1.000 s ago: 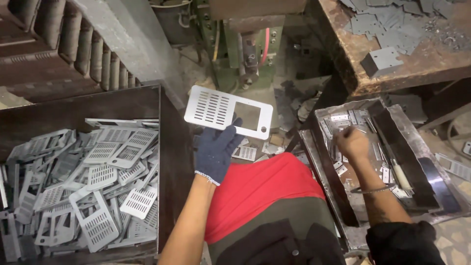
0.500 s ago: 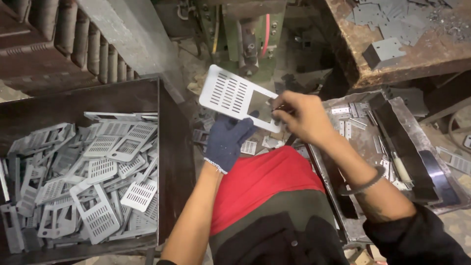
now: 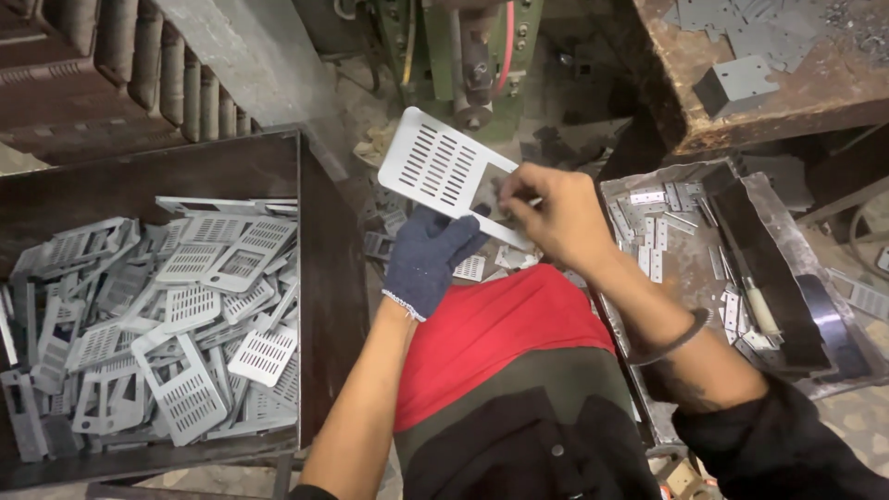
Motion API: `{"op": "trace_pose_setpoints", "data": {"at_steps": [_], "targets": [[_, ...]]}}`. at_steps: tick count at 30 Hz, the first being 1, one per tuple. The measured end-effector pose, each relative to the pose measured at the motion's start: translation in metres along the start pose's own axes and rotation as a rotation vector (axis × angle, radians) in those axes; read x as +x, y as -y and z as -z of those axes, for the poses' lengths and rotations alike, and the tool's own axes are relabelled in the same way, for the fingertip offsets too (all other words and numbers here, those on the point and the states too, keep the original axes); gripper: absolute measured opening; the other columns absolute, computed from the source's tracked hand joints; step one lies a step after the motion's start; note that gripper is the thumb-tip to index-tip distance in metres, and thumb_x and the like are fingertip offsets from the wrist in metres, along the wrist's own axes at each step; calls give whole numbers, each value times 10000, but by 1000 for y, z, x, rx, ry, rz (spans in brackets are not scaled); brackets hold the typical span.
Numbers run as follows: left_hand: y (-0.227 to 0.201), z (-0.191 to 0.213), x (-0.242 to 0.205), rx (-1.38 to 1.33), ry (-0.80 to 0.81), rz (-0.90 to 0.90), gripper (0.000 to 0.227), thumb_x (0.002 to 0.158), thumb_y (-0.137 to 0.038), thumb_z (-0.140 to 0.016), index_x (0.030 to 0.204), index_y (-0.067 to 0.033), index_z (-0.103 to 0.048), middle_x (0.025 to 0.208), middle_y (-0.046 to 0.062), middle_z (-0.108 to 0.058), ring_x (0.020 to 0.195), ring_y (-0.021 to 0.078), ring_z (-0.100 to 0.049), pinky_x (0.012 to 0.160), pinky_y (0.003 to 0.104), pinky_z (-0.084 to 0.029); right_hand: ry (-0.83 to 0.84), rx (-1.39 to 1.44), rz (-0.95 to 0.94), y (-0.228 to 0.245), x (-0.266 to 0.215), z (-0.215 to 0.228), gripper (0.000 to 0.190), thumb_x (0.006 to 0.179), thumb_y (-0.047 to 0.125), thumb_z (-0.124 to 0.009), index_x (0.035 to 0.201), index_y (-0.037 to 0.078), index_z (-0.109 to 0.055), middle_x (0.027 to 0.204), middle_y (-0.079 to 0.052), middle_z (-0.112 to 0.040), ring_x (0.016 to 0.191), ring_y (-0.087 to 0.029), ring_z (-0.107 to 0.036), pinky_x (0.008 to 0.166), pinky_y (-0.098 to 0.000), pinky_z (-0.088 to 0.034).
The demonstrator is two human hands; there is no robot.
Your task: The recorder operates a manual stamping machine to join or punch metal components.
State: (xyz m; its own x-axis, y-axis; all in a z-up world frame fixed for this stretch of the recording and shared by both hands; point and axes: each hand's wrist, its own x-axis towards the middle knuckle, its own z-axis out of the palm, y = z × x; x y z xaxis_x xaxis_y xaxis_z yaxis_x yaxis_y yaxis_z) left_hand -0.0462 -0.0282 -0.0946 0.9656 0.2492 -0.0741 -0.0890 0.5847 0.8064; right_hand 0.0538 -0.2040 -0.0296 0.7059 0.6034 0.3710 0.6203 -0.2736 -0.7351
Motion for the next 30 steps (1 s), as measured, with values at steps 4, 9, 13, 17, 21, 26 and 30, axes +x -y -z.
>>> {"op": "trace_pose_setpoints", "data": {"at_steps": [4,9,13,17,21,26,30], "targets": [[0,2,0,0,11,4,377,928,23,-671,1297,-4,-599,1180,81,-676,1061,190,-681,920,338,-614,162,98,-179,5,-3,1,99,858,6,-729,955,24,-712,806,-79,-758,735,-118,-707,674,-279,-570],[5,3,-2,31,-8,6,362,933,25,-663,1288,11,-599,1149,103,-675,1017,196,-688,893,335,-615,234,210,-214,-1,-5,-2,85,891,3,-705,961,9,-657,819,-54,-734,741,-85,-676,669,-264,-562],[-3,-4,-7,43,-10,16,354,938,21,-656,1288,9,-601,1138,102,-678,1011,191,-688,885,325,-612,254,222,-272,10,-5,2,91,889,5,-713,951,15,-646,826,-35,-748,736,-81,-682,660,-257,-566],[1,-3,-5,24,-37,7,358,927,23,-662,1281,12,-610,1129,103,-691,1008,199,-695,883,334,-613,214,165,-230,8,-8,2,103,886,-19,-713,958,9,-646,818,-32,-736,740,-79,-684,675,-250,-562],[3,-3,-10,23,-32,4,367,926,25,-673,1287,10,-608,1160,104,-696,1034,198,-694,899,342,-614,213,271,-217,-3,-13,0,120,893,-28,-698,980,5,-623,832,-25,-714,771,-64,-659,679,-243,-549],[9,1,-7,2,-33,8,378,932,17,-674,1302,-11,-603,1185,102,-692,1053,190,-689,910,333,-608,221,277,-222,-3,-13,2,109,897,-23,-710,962,9,-628,817,-22,-712,762,-55,-651,684,-234,-549],[7,-4,-7,9,-44,15,360,937,10,-673,1290,-9,-608,1185,109,-695,1051,196,-692,909,333,-611,213,256,-250,-1,-12,3,116,893,-14,-725,951,15,-628,798,-22,-706,738,-55,-645,665,-233,-544]]}}
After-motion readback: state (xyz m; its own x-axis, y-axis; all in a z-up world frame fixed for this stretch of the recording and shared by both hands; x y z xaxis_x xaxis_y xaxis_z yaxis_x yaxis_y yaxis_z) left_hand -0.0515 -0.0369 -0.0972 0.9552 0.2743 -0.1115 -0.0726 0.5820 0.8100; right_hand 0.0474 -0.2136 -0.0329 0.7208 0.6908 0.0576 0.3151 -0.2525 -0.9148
